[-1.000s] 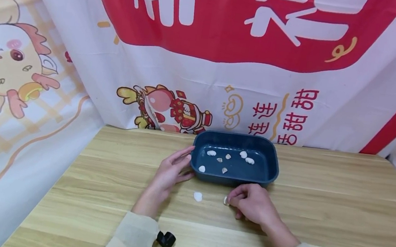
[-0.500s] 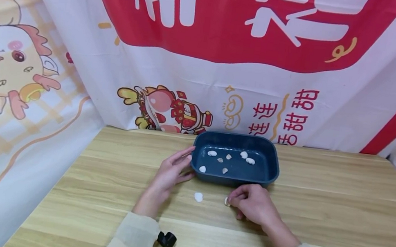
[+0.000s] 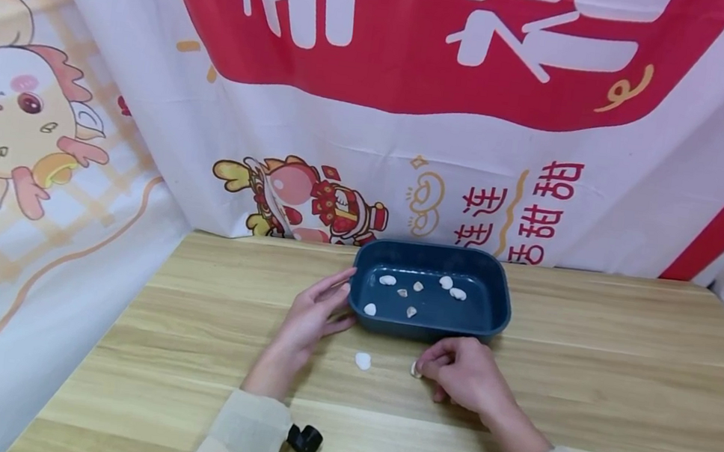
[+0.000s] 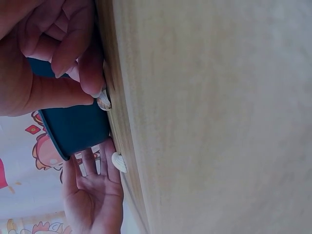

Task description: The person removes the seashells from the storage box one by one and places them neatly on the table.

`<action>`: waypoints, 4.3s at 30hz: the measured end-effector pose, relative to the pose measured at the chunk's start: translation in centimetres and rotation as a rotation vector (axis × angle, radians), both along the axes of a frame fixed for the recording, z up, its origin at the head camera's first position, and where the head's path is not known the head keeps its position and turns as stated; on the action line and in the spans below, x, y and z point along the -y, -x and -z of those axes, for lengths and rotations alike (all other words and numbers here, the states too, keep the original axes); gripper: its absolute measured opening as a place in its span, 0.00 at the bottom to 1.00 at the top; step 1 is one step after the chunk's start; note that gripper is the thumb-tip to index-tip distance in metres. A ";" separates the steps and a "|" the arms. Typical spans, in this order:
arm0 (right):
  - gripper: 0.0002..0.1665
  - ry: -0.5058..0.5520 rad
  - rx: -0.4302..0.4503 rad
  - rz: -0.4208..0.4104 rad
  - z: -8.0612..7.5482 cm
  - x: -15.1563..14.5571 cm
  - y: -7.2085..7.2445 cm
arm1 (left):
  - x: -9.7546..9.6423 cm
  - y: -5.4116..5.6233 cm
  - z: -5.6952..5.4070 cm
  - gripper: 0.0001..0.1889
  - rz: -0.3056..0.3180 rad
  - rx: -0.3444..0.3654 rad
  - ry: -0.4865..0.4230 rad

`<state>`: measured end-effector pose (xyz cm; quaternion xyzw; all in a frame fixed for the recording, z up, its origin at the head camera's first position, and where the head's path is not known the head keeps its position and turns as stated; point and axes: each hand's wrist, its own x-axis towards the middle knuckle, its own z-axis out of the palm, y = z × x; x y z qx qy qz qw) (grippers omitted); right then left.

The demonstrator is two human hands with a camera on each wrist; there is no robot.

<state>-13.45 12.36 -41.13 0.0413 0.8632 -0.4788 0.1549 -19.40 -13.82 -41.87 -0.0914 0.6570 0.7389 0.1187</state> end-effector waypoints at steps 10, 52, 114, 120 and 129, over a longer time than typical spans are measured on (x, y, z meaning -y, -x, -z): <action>0.04 0.022 0.002 0.009 0.0 -0.1 -0.1 | 0.0 0.0 0.0 0.19 0.005 0.005 0.000; 0.11 -0.021 -0.029 -0.198 -6.7 -2.2 5.9 | 0.2 0.1 0.3 0.19 0.012 0.007 -0.017; 0.06 -0.190 0.064 -0.159 -2.9 0.8 11.0 | 0.3 0.3 0.2 0.18 0.007 0.037 -0.019; 0.05 -0.153 0.040 -0.153 -3.0 0.8 10.9 | 0.3 0.3 0.2 0.18 0.008 0.028 -0.025; 0.06 -0.121 0.041 -0.142 -3.0 0.8 10.7 | 0.5 0.4 0.4 0.19 0.012 0.029 -0.013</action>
